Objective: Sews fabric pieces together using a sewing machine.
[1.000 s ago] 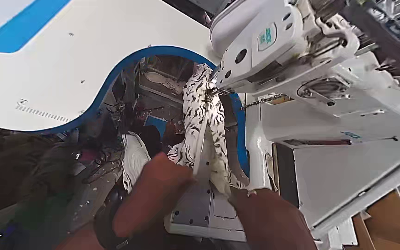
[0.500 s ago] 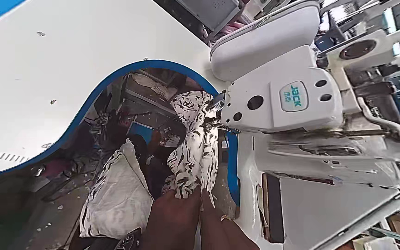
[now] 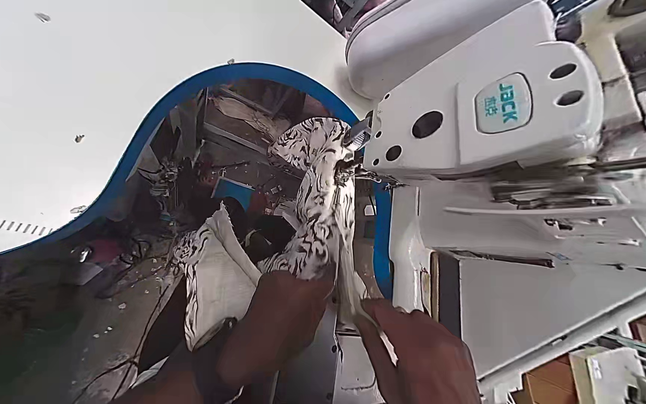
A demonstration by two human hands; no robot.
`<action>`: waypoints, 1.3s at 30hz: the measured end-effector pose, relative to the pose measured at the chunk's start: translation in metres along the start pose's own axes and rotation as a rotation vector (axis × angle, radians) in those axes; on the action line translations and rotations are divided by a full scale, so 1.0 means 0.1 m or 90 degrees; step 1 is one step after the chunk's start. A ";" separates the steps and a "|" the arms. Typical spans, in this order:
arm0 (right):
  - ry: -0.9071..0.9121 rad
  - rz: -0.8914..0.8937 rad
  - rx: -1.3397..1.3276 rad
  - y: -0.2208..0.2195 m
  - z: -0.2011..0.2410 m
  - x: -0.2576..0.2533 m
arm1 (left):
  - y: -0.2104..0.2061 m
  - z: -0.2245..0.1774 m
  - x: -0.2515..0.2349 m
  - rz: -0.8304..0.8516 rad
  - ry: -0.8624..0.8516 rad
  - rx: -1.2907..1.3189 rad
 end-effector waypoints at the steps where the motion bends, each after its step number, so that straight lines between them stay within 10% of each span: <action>1: 0.067 -0.048 0.025 -0.02 0.12 -0.11 | -0.01 0.01 -0.07 0.038 -0.007 0.025; 5: 0.166 -0.179 0.117 -0.26 0.41 -0.38 | -0.03 0.28 -0.35 0.192 0.041 0.262; 10: 0.053 -0.179 0.089 -0.34 0.23 -0.53 | -0.18 0.45 -0.47 0.109 0.157 0.417; 17: -0.173 0.451 -0.184 -1.22 -0.88 0.21 | 0.49 1.02 -0.30 0.114 0.215 0.084; 23: 0.178 0.062 -0.088 0.26 -0.32 0.45 | 0.73 -0.09 -0.67 0.170 -0.236 -0.222; 29: 0.077 0.148 -0.074 0.17 -0.36 0.92 | 0.31 -0.31 0.26 -0.084 -0.150 -0.228; 32: 0.188 0.069 -0.125 0.36 0.35 0.82 | 0.10 -0.46 0.51 -0.087 -0.124 -0.206; 39: 0.194 0.172 -0.104 -0.02 0.48 0.49 | 0.09 -0.17 0.28 -0.163 -0.100 -0.167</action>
Point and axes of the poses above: each hand's wrist, its own x-axis away from the middle knuckle, its own y-axis out of the back of the hand, z = x × y, the point moved 6 cm from there along -x, towards the middle knuckle, and after that the axes turned 15 degrees about -z, right-handed, at the moved point
